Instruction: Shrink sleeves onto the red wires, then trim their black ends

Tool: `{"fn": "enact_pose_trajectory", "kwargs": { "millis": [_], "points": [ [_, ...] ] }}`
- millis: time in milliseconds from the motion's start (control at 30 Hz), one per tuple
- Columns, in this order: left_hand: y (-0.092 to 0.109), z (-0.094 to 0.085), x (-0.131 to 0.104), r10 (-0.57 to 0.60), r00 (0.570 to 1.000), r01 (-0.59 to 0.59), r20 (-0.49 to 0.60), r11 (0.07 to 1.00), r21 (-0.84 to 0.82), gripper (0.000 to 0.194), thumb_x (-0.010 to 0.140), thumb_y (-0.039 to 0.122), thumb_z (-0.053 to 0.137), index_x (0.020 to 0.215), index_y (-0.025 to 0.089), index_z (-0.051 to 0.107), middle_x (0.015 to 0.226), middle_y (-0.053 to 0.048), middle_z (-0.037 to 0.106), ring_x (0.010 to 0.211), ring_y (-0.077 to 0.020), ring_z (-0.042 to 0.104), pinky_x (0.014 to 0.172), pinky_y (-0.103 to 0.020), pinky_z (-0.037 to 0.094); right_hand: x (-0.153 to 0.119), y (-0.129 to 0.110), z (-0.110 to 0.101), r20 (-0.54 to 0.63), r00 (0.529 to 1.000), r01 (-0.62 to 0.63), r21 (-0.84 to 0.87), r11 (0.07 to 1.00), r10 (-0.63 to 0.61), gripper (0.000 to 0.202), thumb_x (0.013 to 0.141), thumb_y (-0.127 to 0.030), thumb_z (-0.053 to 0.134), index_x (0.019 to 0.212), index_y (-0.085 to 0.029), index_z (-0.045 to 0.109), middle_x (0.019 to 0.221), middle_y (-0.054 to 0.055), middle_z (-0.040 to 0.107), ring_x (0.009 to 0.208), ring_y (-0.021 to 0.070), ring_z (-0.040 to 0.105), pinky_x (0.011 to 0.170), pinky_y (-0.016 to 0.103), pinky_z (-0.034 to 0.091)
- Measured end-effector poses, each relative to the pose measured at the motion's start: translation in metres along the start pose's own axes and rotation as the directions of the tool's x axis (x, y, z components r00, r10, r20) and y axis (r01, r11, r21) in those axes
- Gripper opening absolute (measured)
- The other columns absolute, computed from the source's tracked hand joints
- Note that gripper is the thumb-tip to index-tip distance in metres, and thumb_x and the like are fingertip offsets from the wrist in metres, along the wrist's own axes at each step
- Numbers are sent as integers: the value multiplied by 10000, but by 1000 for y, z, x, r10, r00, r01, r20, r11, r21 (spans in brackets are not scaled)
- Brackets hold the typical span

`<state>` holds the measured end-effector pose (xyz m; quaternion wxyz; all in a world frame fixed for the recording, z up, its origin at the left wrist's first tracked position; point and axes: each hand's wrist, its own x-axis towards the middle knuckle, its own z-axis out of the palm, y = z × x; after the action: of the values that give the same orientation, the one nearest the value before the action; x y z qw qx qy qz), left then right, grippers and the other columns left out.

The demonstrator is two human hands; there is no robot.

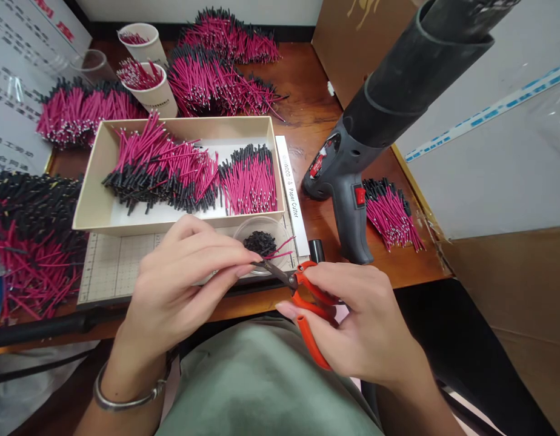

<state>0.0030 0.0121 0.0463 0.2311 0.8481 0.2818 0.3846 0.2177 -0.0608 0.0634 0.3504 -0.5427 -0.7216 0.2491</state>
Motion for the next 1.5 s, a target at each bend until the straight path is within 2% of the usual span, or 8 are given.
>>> {"fn": "enact_pose_trajectory", "kwargs": {
  "millis": [367, 600, 733, 933, 1500],
  "points": [
    [2, 0, 2, -34, 999, 34, -15, 999, -25, 230, 974, 101, 673, 1058, 308, 731, 905, 31, 794, 751, -173, 658, 698, -381, 496, 1, -1, -1, 14, 1000, -5, -10, 1000, 5, 484, 892, -194, 691, 658, -182, 268, 611, -67, 255, 582, 55, 191, 507, 200, 202],
    [1, 0, -2, -54, 999, 53, -9, 998, -18, 247, 957, 68, 692, 1043, 296, 728, 926, 17, 787, 776, -171, 643, 731, -396, 505, -1, 0, 0, -29, 999, -16, 14, 1000, 16, 458, 914, -191, 688, 650, -171, 315, 612, -72, 261, 574, 45, 203, 510, 176, 216],
    [0, 1, -3, -65, 998, 65, -27, 998, -8, 221, 950, 78, 712, 1021, 286, 727, 910, 14, 777, 786, -171, 631, 731, -391, 507, -1, 0, 1, -7, 1000, -25, 34, 999, 25, 488, 880, -200, 718, 651, -174, 288, 614, -73, 262, 579, 45, 199, 509, 183, 211],
    [1, 1, -3, -63, 998, 63, -29, 998, 1, 212, 951, 80, 710, 1010, 283, 725, 906, 14, 776, 777, -171, 640, 734, -396, 508, 0, 0, 2, -6, 1000, -5, 15, 1000, 5, 457, 877, -219, 727, 648, -176, 335, 600, -72, 312, 575, 44, 227, 504, 192, 226],
    [1, 0, -3, -47, 999, 47, -18, 999, -12, 236, 949, 49, 699, 1026, 272, 710, 911, 21, 780, 775, -162, 641, 745, -394, 495, 1, 0, -2, -2, 1000, -2, 1, 1000, 2, 463, 869, -205, 720, 650, -175, 314, 602, -72, 296, 572, 44, 218, 510, 187, 214]
  ]
}}
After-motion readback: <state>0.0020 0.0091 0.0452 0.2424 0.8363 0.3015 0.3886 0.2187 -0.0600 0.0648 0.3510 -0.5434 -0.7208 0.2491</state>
